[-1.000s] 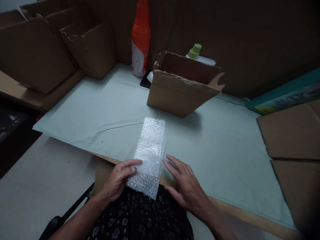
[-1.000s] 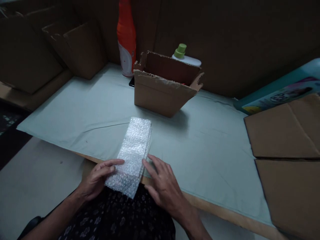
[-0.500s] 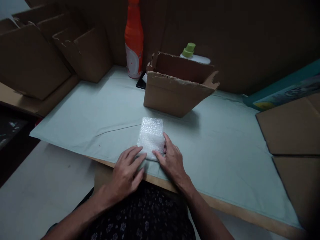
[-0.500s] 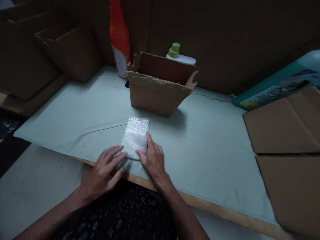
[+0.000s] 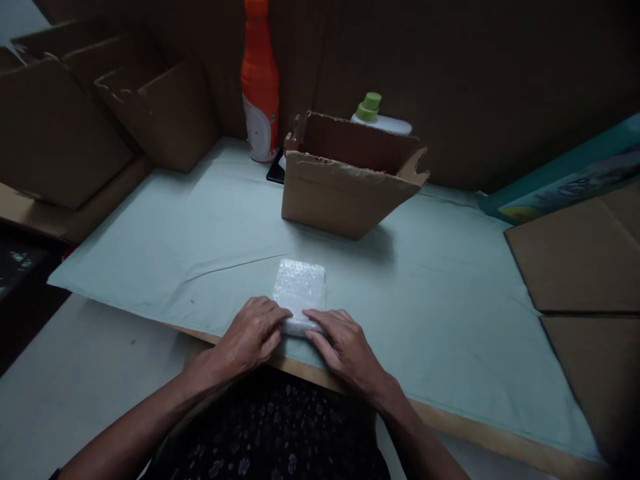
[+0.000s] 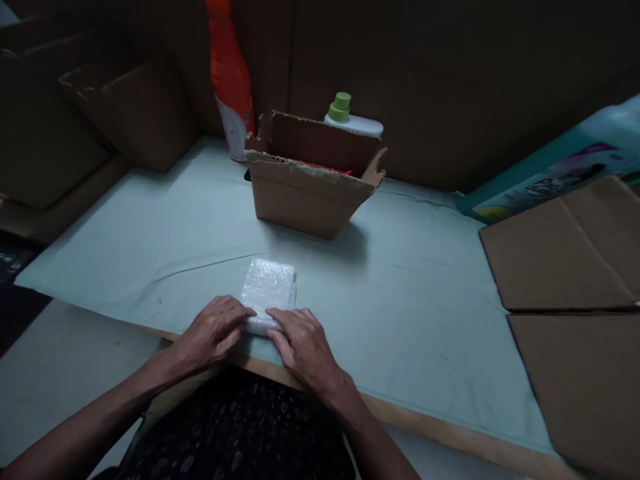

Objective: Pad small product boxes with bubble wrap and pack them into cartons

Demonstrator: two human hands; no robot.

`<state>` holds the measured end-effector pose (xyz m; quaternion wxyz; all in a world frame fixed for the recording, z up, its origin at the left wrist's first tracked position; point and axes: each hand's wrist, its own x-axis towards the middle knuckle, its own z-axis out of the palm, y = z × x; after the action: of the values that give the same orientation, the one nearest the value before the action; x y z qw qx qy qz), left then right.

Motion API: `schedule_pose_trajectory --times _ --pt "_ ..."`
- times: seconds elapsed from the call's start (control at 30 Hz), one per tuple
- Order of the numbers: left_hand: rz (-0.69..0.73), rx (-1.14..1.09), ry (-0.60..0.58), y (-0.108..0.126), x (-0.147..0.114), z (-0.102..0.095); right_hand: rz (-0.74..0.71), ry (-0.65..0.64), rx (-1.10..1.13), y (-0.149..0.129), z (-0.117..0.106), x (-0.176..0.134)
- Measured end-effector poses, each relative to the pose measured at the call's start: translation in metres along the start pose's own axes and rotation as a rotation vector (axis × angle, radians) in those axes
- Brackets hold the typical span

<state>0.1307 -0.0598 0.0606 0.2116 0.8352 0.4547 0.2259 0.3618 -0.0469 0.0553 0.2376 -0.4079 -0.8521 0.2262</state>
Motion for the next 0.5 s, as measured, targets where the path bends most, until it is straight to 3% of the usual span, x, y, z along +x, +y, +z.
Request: schedule_pose_trajectory --times 0.07,0.2,0.3,0.4,0.5 --pt "-0.039 -0.065 -0.025 0.001 -0.003 0.0 0.004 -0.004 0.032 0.001 -0.006 -0.006" --pt "-0.105 0.023 0.0 -0.001 0.008 0.009 -0.012 0.223 -0.167 -0.006 -0.013 -0.014" --pt "-0.173 0.129 0.022 -0.004 0.022 0.015 -0.079 0.153 -0.27 -0.014 -0.011 -0.012" --pt "-0.266 0.036 0.178 -0.002 0.022 0.017 -0.079 0.038 -0.287 -0.009 -0.003 -0.003" --pt "-0.486 -0.354 0.398 0.01 0.006 0.016 0.024 0.081 -0.176 0.004 0.002 0.008"
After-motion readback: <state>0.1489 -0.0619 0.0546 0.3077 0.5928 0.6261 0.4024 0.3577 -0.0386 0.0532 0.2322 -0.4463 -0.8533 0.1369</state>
